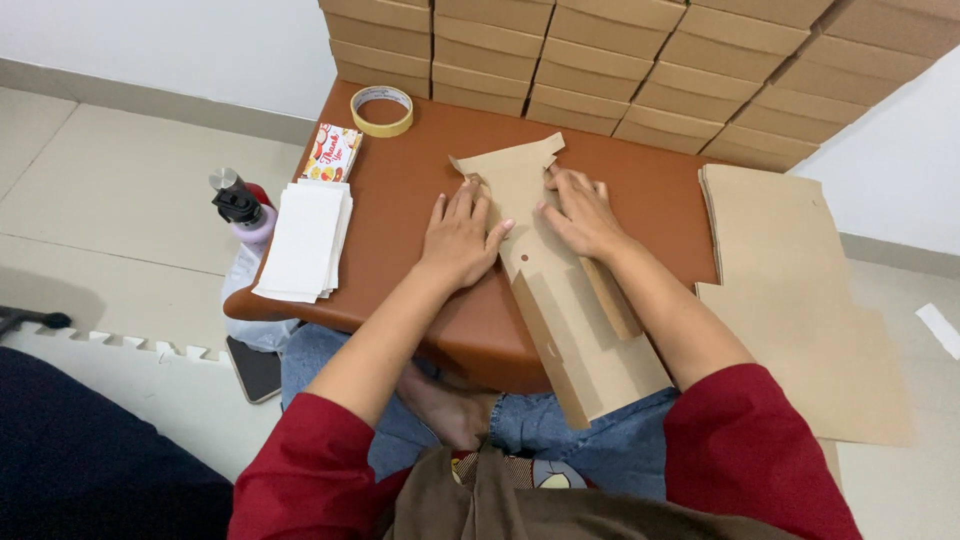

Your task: Assembling a small cardboard box from a flat sheet by folding along pre-scored lines and tucking in tabs, then placing the finished box onto a stack.

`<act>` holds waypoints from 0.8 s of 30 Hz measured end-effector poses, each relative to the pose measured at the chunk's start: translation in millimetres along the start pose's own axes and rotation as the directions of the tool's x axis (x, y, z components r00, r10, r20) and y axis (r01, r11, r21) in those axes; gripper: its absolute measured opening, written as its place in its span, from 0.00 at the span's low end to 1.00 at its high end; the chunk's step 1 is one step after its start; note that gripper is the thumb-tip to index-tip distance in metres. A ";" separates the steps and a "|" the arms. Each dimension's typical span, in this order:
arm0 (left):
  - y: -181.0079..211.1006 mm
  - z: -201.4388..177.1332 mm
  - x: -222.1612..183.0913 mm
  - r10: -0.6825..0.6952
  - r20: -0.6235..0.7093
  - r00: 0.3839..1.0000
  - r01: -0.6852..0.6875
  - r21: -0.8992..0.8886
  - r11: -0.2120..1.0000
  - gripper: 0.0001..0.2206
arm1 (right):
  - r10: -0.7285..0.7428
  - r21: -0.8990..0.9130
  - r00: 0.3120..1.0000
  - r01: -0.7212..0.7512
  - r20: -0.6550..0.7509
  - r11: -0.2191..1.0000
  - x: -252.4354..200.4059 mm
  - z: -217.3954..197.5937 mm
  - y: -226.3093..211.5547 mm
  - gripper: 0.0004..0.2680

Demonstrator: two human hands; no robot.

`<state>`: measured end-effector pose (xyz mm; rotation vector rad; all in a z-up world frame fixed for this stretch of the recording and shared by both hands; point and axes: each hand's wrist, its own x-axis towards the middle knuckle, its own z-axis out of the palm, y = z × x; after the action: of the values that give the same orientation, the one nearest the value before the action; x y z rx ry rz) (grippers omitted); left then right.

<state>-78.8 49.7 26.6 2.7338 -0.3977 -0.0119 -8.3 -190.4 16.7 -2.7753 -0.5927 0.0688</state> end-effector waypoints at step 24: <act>0.0 20.7 34.0 -0.038 0.108 0.993 0.015 0.205 0.979 0.38 | -0.026 0.037 0.999 0.025 0.029 0.999 3.8 -7.6 -24.9 0.27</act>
<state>-47.4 32.8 8.8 2.9499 -0.4141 -0.1394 -13.8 -169.4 31.5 -2.7350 -0.6278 0.1146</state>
